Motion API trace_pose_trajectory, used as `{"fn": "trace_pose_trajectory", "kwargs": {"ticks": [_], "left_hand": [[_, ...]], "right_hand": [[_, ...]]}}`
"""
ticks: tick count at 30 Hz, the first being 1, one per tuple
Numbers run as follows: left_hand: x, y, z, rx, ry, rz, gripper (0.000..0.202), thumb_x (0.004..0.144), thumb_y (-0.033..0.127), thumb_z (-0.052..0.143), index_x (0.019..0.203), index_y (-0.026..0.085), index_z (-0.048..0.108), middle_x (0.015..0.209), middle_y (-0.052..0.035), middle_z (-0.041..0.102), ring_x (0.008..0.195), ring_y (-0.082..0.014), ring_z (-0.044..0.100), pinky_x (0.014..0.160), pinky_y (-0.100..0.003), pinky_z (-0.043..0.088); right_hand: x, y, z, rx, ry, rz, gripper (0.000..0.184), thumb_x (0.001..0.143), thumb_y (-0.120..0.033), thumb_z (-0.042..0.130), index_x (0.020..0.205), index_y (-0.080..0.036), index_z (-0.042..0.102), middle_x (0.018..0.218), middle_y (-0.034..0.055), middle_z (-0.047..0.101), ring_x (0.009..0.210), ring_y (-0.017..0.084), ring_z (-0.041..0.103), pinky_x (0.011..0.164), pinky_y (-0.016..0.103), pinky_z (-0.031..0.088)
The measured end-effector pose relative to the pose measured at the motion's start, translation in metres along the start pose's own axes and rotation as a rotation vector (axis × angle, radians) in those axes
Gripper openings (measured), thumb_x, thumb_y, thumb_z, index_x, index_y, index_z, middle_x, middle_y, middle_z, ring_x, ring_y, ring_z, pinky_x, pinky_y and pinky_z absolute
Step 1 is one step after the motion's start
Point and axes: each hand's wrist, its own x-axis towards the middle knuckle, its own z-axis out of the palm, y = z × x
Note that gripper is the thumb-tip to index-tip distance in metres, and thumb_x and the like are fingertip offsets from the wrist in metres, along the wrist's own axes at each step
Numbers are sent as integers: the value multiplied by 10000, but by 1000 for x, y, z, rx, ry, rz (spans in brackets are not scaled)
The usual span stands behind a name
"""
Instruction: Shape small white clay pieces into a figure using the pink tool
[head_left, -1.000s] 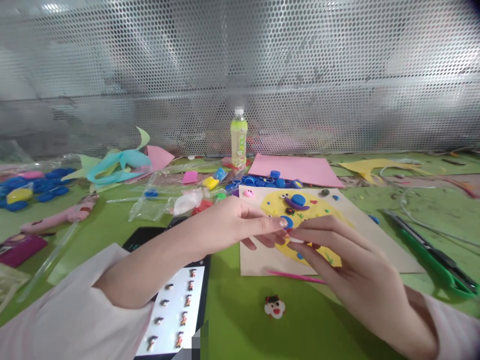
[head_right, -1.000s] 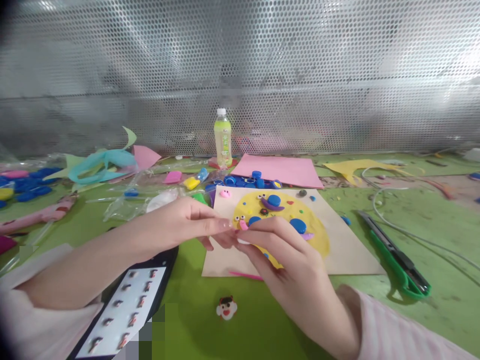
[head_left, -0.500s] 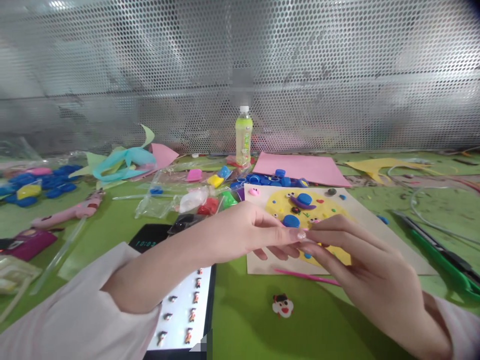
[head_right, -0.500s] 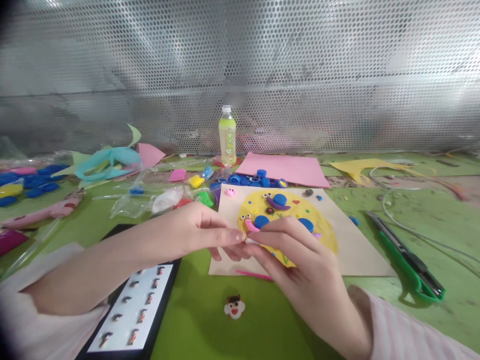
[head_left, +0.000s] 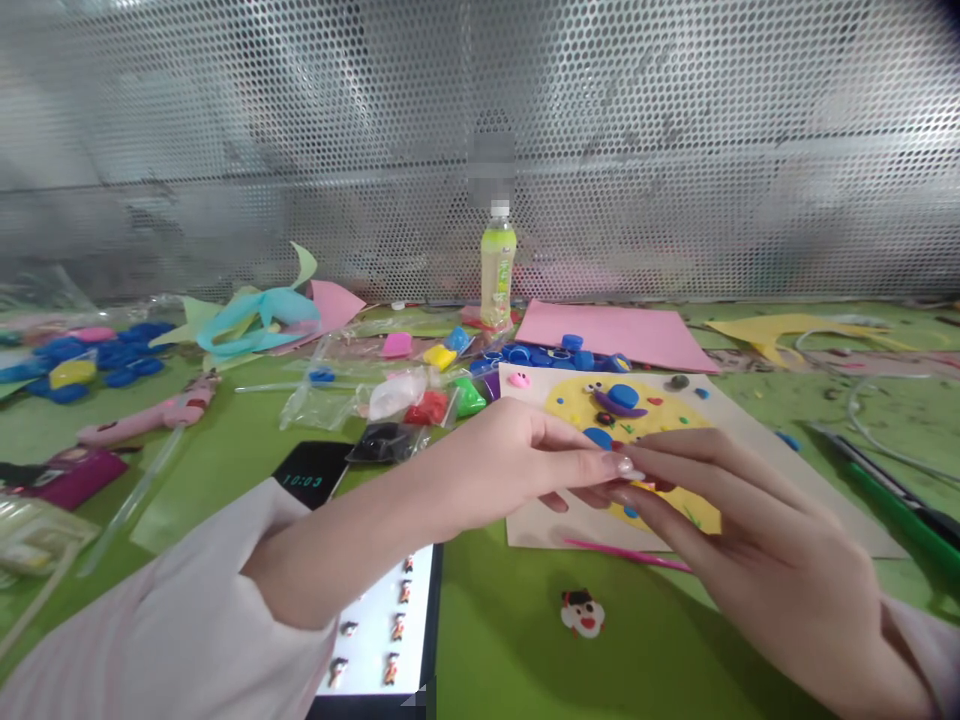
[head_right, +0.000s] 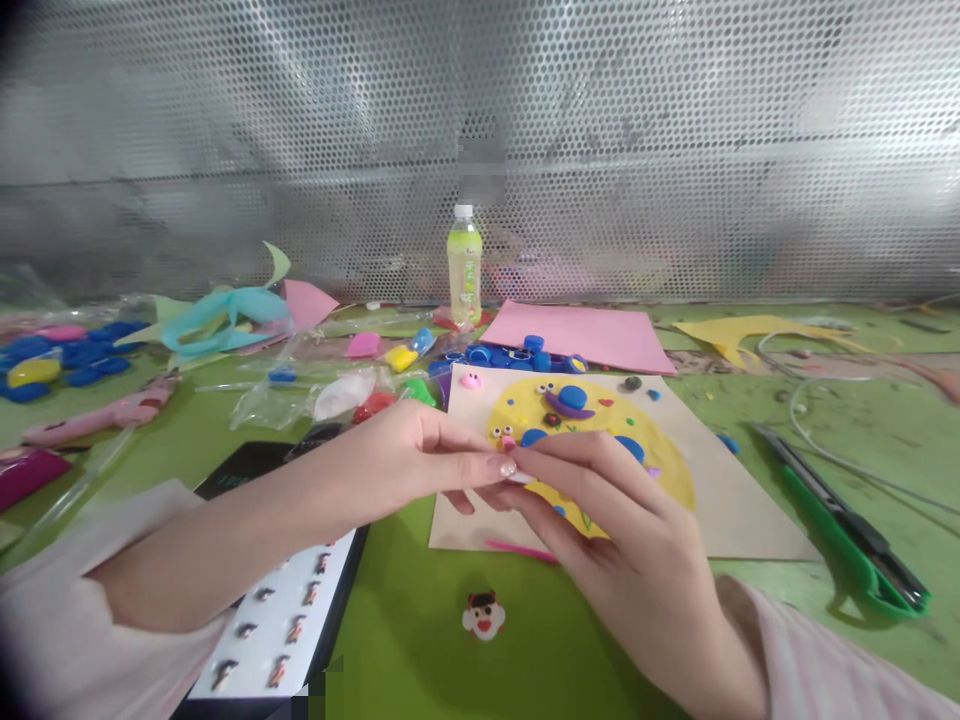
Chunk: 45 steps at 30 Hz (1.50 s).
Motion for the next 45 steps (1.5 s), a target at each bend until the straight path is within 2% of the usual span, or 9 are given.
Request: {"fn": "trace_pose_trajectory", "kwargs": {"ticks": [9,17,21,24,27,30,34,40,45], "left_hand": [[-1,1,-1,-17,-55,4,402,873,532,643,996,170,767,1082,-104,784,997,-186,721,829,-270,550],[-8,2,-5,-116,-67,-8,420,851,536,673,1002,156,768,1081,-126,778,985,-196,723,811,-261,547],[-14,2,-7,-147,-39,-22,330,849,471,698,978,176,771,1007,-99,790,953,-181,725,786,-246,543],[-17,1,-10,-146,-23,-34,316,855,451,690,976,172,776,976,-96,794,939,-184,722,795,-255,540],[-21,0,-14,-132,-21,-55,343,861,470,673,1011,181,781,1010,-86,794,930,-188,711,797,-270,537],[-28,-2,-19,-106,-21,-94,319,861,471,673,991,205,793,978,-57,798,874,-172,696,779,-265,524],[-34,-4,-23,-79,-55,-119,201,861,404,692,888,241,806,858,14,797,781,-108,663,722,-190,478],[-27,-1,-25,-61,-104,-95,251,851,472,690,882,246,795,875,45,782,819,-108,654,724,-177,452],[-25,-1,-22,-54,-104,-103,266,841,499,692,873,258,800,840,63,771,773,-92,623,705,-173,428]], "right_hand": [[4,-3,3,54,18,60,141,925,-94,633,1014,-203,625,929,25,642,854,122,629,772,212,523],[11,-11,2,6,50,15,173,896,-46,638,1008,-177,627,932,38,630,839,126,630,747,219,522],[17,-21,3,-24,40,71,92,911,-113,655,972,-182,651,931,42,634,844,132,654,741,220,550],[20,-31,7,-42,36,73,68,914,-102,644,937,-164,659,906,46,636,800,122,660,706,200,556],[18,-40,9,-58,40,63,108,924,-90,619,1008,-140,666,958,71,647,845,131,670,765,201,566],[9,-48,7,-63,-42,96,210,948,-114,583,1151,-125,635,1042,91,643,917,135,674,807,187,572],[1,-53,0,-63,-149,71,233,927,-92,605,1153,-144,633,1018,67,656,894,126,677,794,175,575],[10,-56,-2,-93,-76,128,272,896,-63,644,1161,-127,640,1044,72,655,903,119,681,837,168,567],[8,-62,5,-106,6,127,279,841,15,670,1090,-111,674,961,64,663,801,117,657,730,206,572]]}}
